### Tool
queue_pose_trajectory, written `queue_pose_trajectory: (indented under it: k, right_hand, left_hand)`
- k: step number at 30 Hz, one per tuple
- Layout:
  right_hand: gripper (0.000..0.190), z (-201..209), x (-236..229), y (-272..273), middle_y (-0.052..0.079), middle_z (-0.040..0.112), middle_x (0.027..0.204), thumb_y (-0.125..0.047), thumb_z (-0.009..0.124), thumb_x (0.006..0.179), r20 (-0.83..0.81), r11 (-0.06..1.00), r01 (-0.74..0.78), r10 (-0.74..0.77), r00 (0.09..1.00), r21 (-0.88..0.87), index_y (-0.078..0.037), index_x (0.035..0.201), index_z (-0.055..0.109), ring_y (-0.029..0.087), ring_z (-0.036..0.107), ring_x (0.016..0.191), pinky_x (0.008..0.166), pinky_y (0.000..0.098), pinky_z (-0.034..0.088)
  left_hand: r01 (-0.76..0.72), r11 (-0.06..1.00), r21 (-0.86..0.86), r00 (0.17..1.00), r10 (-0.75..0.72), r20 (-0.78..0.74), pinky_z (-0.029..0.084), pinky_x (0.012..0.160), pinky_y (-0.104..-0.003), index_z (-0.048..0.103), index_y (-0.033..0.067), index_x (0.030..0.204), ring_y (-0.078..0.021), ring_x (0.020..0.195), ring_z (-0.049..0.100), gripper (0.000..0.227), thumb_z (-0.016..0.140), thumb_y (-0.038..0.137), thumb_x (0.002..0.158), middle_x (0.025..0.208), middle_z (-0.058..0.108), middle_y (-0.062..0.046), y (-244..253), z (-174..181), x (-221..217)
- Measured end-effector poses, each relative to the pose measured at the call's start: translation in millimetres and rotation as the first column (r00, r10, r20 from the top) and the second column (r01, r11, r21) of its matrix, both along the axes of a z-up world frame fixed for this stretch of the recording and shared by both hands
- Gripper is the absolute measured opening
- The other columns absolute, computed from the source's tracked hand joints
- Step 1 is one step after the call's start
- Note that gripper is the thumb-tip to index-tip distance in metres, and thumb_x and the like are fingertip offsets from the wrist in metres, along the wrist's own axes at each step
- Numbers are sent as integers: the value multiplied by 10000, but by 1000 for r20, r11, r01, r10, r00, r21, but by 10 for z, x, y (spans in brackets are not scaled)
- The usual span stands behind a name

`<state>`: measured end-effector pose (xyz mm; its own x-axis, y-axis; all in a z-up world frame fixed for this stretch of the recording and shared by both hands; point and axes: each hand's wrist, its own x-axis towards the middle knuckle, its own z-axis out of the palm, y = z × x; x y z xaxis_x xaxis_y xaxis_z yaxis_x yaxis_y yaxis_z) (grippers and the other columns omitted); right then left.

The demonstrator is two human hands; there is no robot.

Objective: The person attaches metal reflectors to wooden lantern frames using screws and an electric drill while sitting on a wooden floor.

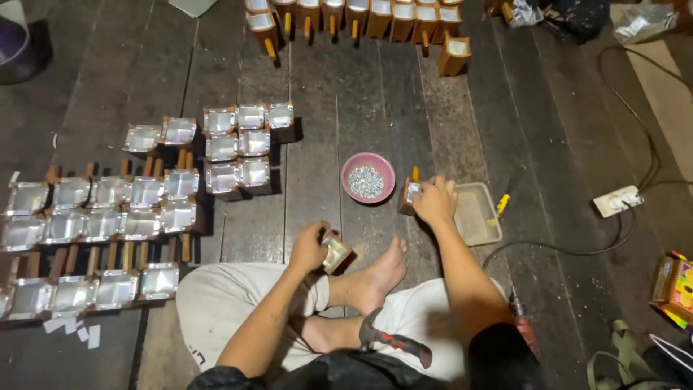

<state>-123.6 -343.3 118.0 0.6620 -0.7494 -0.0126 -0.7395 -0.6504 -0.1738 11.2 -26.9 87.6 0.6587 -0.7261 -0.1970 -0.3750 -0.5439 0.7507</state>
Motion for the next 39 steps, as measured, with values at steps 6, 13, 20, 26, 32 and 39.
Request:
queue_pose_trajectory:
  k: [6,13,20,26,32,39]
  right_hand:
    - [355,119,88,17,97,549,1375,-364,690,916,-249,998,-6,20,968,55,-178,1212,751,339,439,1279,1029,520,367]
    - [457,-183,115,-168,90,540,1347,-408,767,858,-297,992,-125,113,948,-20,-202,1263,709,334,415,1282,1031,587,357]
    - [255,-272,118,-234,79,538,1379,-310,699,935,-238,998,-54,58,970,26,-196,1156,754,334,391,1327,1030,572,355]
    - [171,-162,30,-191,95,543,1324,-237,658,966,-138,996,-9,21,990,88,-187,1101,750,356,423,1277,999,590,373]
    - [149,-355,-85,-167,140,698,1064,-166,662,1014,194,984,-177,178,965,-25,-106,1129,735,391,628,1086,925,585,458]
    - [265,35,32,1292,100,764,854,-75,768,839,420,838,-499,381,824,219,-118,1098,728,360,739,927,865,488,561]
  left_hand:
    - [-182,982,-55,980,176,-96,471,1059,-531,654,113,1264,-443,1192,628,542,689,27,731,1143,695,-216,217,-147,-189]
    - [-292,952,-91,941,269,-203,483,983,-467,704,101,1150,-402,1068,634,474,737,65,678,1010,620,-159,375,-410,-255]
    - [-374,921,-109,906,338,-253,518,933,-410,731,82,1138,-350,1000,644,462,708,68,677,947,591,-122,367,-491,-282]
    - [-355,922,-154,919,314,-239,530,942,-465,743,81,1182,-412,1043,655,537,782,89,647,977,655,-190,392,-684,-278]
    - [-306,941,-145,910,244,-335,586,879,-444,747,76,1198,-395,1029,717,547,824,74,656,1056,716,-212,281,-630,-302]
    - [-261,953,-152,912,192,-364,618,787,-391,752,128,1193,-268,896,765,552,834,98,648,1006,717,-158,254,-467,-281]
